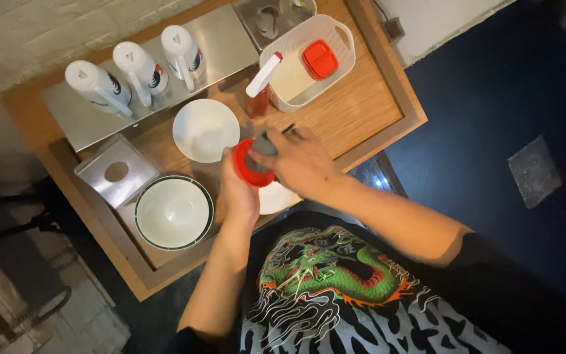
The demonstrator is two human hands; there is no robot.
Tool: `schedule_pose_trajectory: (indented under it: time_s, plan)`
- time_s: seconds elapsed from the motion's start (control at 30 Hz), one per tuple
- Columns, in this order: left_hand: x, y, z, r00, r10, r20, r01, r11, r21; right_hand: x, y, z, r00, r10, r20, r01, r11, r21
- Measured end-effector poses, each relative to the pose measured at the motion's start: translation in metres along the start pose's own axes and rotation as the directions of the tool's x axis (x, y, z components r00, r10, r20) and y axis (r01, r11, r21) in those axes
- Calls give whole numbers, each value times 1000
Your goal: The recorder is wiping small red containers with a grey cloth at a condiment counter.
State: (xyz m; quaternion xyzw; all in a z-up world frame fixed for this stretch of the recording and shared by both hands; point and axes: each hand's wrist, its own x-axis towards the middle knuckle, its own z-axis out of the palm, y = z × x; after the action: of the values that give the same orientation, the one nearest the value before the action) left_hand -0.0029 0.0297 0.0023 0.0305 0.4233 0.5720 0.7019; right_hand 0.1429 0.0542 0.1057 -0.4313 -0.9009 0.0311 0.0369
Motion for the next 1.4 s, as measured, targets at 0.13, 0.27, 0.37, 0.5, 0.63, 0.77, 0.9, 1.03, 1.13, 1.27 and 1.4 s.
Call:
schedule_pose_trajectory:
  time_s: [0.13, 0.27, 0.37, 0.5, 0.63, 0.77, 0.9, 1.03, 1.13, 1.27, 1.4]
  plan:
    - [-11, -3, -5, 983, 183, 9, -178, 942, 284, -7, -5, -5, 956, -113, 271, 1, 924, 382]
    - [-17, 15, 11, 959, 273, 74, -279, 867, 413, -1, -3, -13, 998, 64, 29, -70, 939, 336]
    - [-16, 21, 10, 932, 341, 121, -355, 795, 492, -8, 1, 4, 996, -23, 82, -23, 854, 519]
    - [-19, 14, 17, 854, 467, 231, -519, 718, 464, -11, 13, 33, 987, 122, 105, -138, 302, 943]
    - [-13, 15, 12, 801, 532, 275, -591, 629, 504, -8, 2, -1, 981, 147, 126, -194, 776, 601]
    - [-4, 25, 14, 896, 360, 260, -429, 854, 294, -21, 35, 19, 997, -70, -25, 48, 351, 935]
    - [-19, 30, 24, 909, 243, 339, -222, 970, -101, -41, 39, 33, 891, 384, 243, -253, -25, 967]
    - [-21, 23, 37, 904, 181, 388, -158, 983, -91, -48, 33, 36, 823, 530, 205, -176, -105, 979]
    - [-17, -3, 20, 930, 99, 354, -92, 995, -38, -63, 24, 48, 796, 559, 234, -173, -160, 972]
    - [5, -23, 13, 951, 224, 213, -300, 837, 458, -69, 19, 45, 769, 621, 150, -92, -125, 988]
    - [1, -11, 44, 958, 200, 207, -284, 545, 789, -73, 11, 44, 697, 715, 60, -77, -8, 997]
